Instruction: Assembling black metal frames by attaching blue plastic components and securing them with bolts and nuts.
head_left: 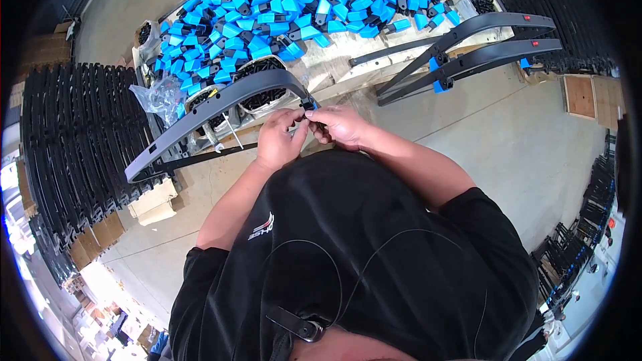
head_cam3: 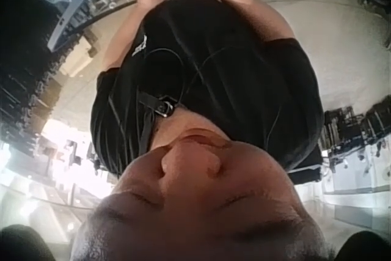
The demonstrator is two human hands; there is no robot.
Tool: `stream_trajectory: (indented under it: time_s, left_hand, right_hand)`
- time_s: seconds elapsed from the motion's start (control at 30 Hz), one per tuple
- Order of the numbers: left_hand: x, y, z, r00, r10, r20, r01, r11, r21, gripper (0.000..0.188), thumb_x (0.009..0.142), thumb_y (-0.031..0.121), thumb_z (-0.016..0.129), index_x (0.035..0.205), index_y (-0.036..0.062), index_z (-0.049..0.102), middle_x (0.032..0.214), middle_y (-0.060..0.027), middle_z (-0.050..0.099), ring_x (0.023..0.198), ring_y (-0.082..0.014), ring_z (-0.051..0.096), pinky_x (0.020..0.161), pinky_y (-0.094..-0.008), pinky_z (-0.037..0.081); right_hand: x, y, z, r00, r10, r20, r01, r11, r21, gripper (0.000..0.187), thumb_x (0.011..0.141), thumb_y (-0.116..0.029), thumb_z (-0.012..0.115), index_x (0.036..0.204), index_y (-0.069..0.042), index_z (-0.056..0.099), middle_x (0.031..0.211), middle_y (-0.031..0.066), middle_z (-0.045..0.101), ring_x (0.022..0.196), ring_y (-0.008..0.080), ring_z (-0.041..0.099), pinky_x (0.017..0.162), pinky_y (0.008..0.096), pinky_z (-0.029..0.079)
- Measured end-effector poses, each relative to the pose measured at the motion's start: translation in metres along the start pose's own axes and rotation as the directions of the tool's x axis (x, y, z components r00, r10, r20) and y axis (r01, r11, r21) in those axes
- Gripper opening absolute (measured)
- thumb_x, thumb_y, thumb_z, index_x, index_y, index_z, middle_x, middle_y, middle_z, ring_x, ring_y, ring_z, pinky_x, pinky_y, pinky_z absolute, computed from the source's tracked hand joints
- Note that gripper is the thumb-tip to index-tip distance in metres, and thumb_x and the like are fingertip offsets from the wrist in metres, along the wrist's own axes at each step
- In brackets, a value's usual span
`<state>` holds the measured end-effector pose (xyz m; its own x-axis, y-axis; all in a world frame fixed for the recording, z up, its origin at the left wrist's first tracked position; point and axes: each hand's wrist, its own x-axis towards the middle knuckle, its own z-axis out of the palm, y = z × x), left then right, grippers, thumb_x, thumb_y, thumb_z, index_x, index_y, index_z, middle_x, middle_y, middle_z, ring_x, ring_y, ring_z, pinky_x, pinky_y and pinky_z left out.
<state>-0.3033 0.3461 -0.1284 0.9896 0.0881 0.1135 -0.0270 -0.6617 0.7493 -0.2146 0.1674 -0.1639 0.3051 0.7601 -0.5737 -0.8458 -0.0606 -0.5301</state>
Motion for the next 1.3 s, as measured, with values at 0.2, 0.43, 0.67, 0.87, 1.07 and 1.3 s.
stream_trajectory:
  time_s: [0.2, 0.43, 0.67, 0.87, 1.07, 1.3]
  left_hand:
    - [0.006, -0.035, 0.020, 0.762, -0.635, 0.124, 0.629, 0.682, -0.374, 0.022, 0.100, 0.023, 0.059, 0.102, 0.0010, 0.064, 0.084, -0.0030, 0.065, 0.075, -0.0120, 0.059, 0.066, -0.0290, 0.051]
    - [0.018, -0.040, 0.029, 0.615, -0.633, 0.470, 0.750, 0.284, -0.598, 0.024, 0.106, 0.025, 0.048, 0.096, 0.0070, 0.059, 0.078, -0.0002, 0.055, 0.065, -0.0099, 0.048, 0.056, -0.0254, 0.040]
    - [0.019, -0.028, 0.032, 0.608, -0.651, 0.454, 0.698, 0.167, -0.696, 0.023, 0.108, 0.028, 0.047, 0.096, 0.0098, 0.053, 0.078, 0.0006, 0.047, 0.066, -0.0093, 0.043, 0.054, -0.0242, 0.034]
    - [0.023, -0.028, 0.033, 0.597, -0.674, 0.434, 0.723, 0.219, -0.655, 0.025, 0.109, 0.029, 0.046, 0.093, 0.0100, 0.051, 0.076, 0.0016, 0.045, 0.063, -0.0089, 0.039, 0.053, -0.0250, 0.032]
    - [0.027, -0.030, 0.034, 0.589, -0.626, 0.511, 0.703, 0.085, -0.706, 0.031, 0.110, 0.032, 0.043, 0.085, 0.0132, 0.044, 0.071, 0.0047, 0.035, 0.058, -0.0081, 0.032, 0.050, -0.0247, 0.026]
    - [0.034, -0.025, 0.026, 0.385, -0.598, 0.702, 0.782, -0.192, -0.593, 0.040, 0.109, 0.039, 0.039, 0.078, 0.0145, 0.043, 0.062, 0.0045, 0.032, 0.052, -0.0096, 0.028, 0.047, -0.0272, 0.023]
  right_hand:
    - [-0.005, -0.021, 0.011, 0.869, -0.444, -0.219, 0.029, 0.487, -0.873, 0.035, 0.096, -0.035, 0.065, 0.096, 0.000, 0.065, 0.079, 0.0161, 0.066, 0.072, 0.0301, 0.065, 0.067, 0.0427, 0.050]
    - [0.008, -0.029, 0.009, 0.825, -0.551, 0.129, 0.137, -0.027, -0.990, 0.024, 0.097, -0.024, 0.057, 0.099, 0.000, 0.058, 0.092, 0.0223, 0.068, 0.088, 0.0439, 0.065, 0.076, 0.0529, 0.051]
    - [0.006, -0.027, 0.012, 0.821, -0.563, 0.099, 0.135, 0.023, -0.991, 0.023, 0.097, -0.024, 0.057, 0.099, -0.001, 0.057, 0.092, 0.0219, 0.068, 0.089, 0.0440, 0.065, 0.076, 0.0533, 0.051]
    - [0.006, -0.029, 0.013, 0.837, -0.543, 0.074, 0.115, 0.043, -0.992, 0.025, 0.097, -0.025, 0.057, 0.101, -0.001, 0.057, 0.094, 0.0227, 0.068, 0.089, 0.0448, 0.065, 0.076, 0.0537, 0.051]
    - [0.008, -0.028, 0.011, 0.839, -0.539, 0.073, 0.120, 0.054, -0.991, 0.025, 0.098, -0.025, 0.056, 0.102, 0.000, 0.057, 0.095, 0.0232, 0.068, 0.090, 0.0447, 0.065, 0.077, 0.0538, 0.051]
    - [0.007, -0.030, 0.012, 0.861, -0.506, 0.059, 0.100, 0.054, -0.994, 0.024, 0.098, -0.024, 0.055, 0.100, -0.001, 0.058, 0.095, 0.0233, 0.068, 0.090, 0.0446, 0.065, 0.077, 0.0541, 0.051]
